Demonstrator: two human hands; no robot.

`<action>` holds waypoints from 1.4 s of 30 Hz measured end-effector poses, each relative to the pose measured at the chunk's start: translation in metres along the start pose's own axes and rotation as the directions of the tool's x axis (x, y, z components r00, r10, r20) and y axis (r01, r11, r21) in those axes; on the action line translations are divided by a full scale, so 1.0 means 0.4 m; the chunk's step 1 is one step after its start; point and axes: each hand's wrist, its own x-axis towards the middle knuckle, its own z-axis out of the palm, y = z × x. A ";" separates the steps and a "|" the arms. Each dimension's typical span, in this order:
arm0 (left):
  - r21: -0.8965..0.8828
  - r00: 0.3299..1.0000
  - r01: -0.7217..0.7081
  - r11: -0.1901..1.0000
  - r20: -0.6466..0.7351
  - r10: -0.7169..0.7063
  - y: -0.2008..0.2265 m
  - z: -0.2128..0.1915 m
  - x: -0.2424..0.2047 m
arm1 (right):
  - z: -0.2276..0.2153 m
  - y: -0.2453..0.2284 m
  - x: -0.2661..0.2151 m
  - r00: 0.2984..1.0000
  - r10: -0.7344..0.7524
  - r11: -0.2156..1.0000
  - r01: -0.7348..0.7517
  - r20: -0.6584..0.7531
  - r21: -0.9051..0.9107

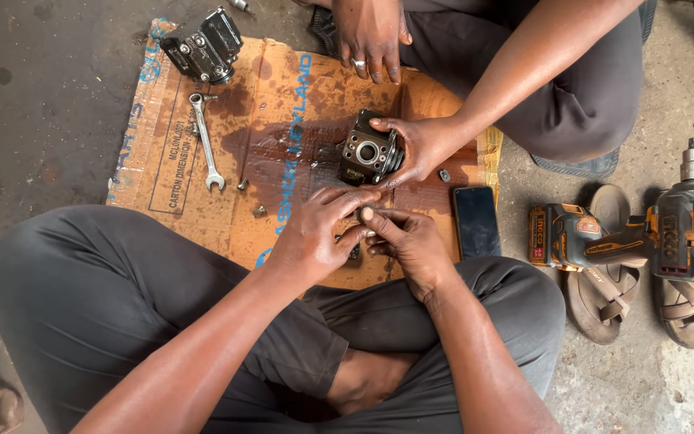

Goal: Manually disassembling and inspecting internal engine or pump components.

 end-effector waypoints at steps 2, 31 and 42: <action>0.059 1.000 -0.022 0.998 0.006 0.022 -0.005 0.000 -0.005 | 0.002 0.007 0.004 0.997 0.062 0.997 -0.063 0.043 0.034; 0.276 0.976 0.134 0.952 0.128 -0.175 -0.036 0.002 0.083 | -0.007 -0.014 0.027 0.993 0.113 0.884 -0.118 0.037 0.452; 0.376 0.993 -0.116 0.919 0.016 0.119 -0.149 -0.007 0.163 | -0.020 -0.012 0.035 0.995 0.084 0.906 -0.055 -0.051 0.419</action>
